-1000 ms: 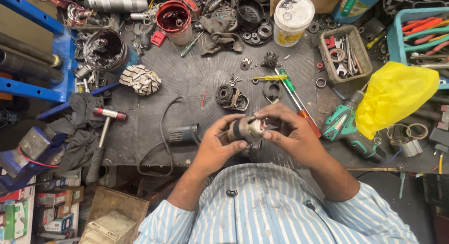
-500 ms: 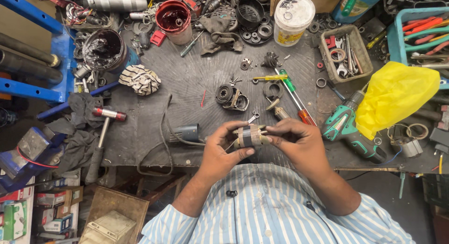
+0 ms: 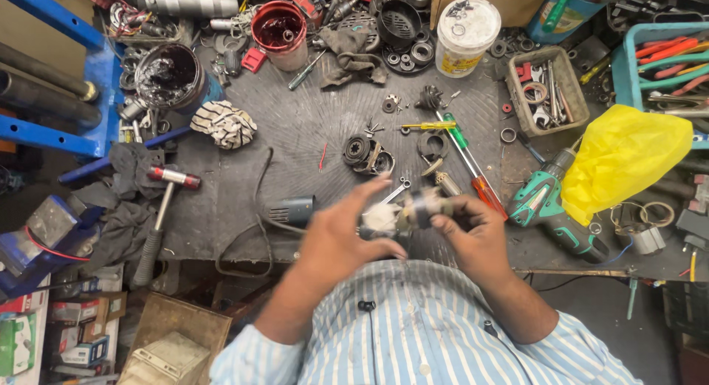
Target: The person disassembles and reassembles small electromechanical components on a cluttered workbench. They use a screwdriver to remove screws, separate housings, and handle internal parts such as a rotor and stator. The person also uses a hammer to tap components and a cloth to wipe parts before reassembly.
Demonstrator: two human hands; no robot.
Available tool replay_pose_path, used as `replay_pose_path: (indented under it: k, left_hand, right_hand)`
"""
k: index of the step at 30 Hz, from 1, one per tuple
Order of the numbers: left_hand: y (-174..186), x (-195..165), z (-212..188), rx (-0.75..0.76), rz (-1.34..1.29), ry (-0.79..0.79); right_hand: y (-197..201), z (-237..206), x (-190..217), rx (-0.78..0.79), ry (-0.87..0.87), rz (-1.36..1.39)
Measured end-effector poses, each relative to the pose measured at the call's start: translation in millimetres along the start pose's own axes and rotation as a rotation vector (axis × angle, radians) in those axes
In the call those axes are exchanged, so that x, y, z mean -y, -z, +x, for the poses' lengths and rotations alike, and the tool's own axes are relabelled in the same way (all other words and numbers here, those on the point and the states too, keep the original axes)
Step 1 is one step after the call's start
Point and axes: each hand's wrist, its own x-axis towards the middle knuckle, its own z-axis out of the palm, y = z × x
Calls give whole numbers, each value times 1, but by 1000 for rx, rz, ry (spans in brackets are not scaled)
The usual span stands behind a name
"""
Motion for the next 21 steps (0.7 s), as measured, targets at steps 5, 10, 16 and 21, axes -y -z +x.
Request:
replay_pose_path:
  k: [5,10,16,21]
  left_hand:
    - [99,34,0,-278,558,177]
    - [143,70,-7,-598,1510,-197]
    - [16,71,-30,-341,538,-308]
    - [-38,63,-19,54,521,-412]
  right_hand:
    - [31,8,-14,-66,75,310]
    - [46,-1,-13,-102,71,216]
    - [51,-7,-23,-121,110,-184]
    - [41,-17,-26,-183,-219,114]
